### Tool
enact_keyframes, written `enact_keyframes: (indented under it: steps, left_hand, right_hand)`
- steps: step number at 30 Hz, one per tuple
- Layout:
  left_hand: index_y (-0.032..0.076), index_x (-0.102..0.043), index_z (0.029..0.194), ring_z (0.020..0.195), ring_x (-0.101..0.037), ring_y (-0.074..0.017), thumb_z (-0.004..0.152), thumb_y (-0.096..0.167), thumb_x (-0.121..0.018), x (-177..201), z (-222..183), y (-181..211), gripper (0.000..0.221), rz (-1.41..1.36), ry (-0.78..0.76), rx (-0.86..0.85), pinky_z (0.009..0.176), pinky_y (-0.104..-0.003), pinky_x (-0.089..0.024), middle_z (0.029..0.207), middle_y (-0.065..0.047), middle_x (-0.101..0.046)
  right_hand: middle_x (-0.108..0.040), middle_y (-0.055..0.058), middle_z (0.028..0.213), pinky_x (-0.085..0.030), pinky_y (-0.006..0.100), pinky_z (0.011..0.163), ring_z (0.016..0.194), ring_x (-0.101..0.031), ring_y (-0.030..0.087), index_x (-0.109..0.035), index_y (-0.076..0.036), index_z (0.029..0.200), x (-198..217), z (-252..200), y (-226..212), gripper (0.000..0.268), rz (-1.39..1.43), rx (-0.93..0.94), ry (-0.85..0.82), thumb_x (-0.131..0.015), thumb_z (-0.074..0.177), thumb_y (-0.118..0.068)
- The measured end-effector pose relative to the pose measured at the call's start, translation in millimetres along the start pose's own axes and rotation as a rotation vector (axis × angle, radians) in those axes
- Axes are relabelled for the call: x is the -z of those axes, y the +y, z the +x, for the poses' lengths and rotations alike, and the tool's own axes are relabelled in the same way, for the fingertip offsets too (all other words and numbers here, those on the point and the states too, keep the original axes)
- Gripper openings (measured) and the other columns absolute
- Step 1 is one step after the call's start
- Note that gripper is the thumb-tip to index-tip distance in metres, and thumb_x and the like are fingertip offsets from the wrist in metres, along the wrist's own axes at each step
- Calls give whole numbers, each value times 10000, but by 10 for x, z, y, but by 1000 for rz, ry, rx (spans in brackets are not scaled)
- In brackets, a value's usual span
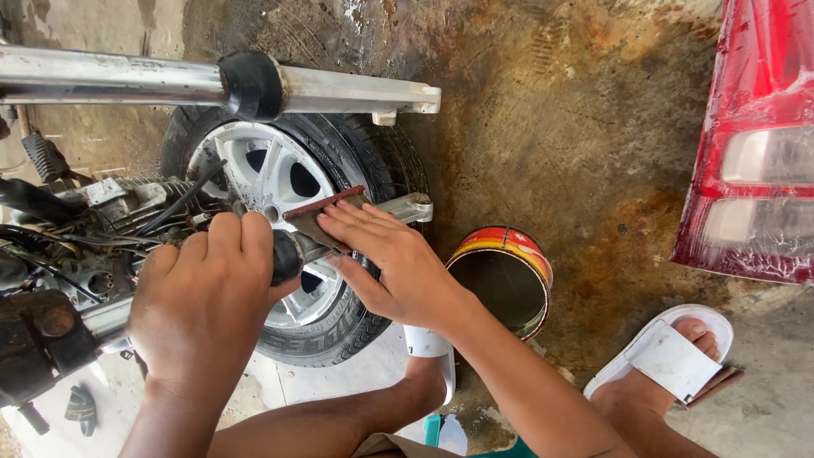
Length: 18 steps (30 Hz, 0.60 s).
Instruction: The person scrubs the chrome front fork tubes of a motorcycle with a small abrasive pad. They hold the fork with one hand and rub the surface with the other, focusing on cleaning the metal near the wheel.
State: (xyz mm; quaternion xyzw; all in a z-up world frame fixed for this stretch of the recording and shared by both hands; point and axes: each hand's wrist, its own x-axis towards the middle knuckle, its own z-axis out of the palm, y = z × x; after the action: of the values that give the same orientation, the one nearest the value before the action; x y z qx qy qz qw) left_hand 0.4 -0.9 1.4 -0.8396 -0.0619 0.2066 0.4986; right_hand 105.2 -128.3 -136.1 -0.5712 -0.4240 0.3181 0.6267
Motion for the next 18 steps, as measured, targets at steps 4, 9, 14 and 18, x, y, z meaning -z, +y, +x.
enact_keyframes:
  steps: [4, 9, 14, 18]
  left_hand:
    - [302, -472, 885, 688, -552, -16, 435, 984, -612, 33, 30, -10, 829, 8, 2, 22, 694, -217, -373, 786, 141, -489]
    - [294, -478, 895, 693, -566, -34, 449, 923, -651, 44, 57, -8, 790, -21, -3, 4, 694, -230, -394, 800, 132, -496]
    - [273, -461, 872, 622, -505, -28, 481, 979, -621, 27, -4, 10, 823, -15, -23, -20, 670, -230, -364, 755, 123, -469]
    - [251, -480, 892, 625, -528, -39, 503, 1000, -590, -31, 28, 15, 852, -24, -44, -40, 649, -232, -376, 773, 115, -491]
  right_hand:
    - [-698, 175, 1284, -532, 436, 1081, 1213, -656, 273, -649, 4, 1230, 22, 161, 213, 311, -159, -124, -3, -441, 1046, -135]
    - [-617, 254, 1381, -607, 342, 1086, 1356, -572, 359, -656, 154, 1029, -9, 112, -187, 426, 152, -210, -52, -348, 1084, -136]
    - [-433, 13, 499, -308, 200, 323, 350, -331, 84, -618, -56, 1347, 170, 243, -125, 470, 100, -534, -188, -300, 1096, -294]
    - [-370, -26, 511, -237, 259, 406, 408, -277, 96, -562, -103, 763, 269, 285, -159, 497, 200, -758, -212, -331, 1136, -338]
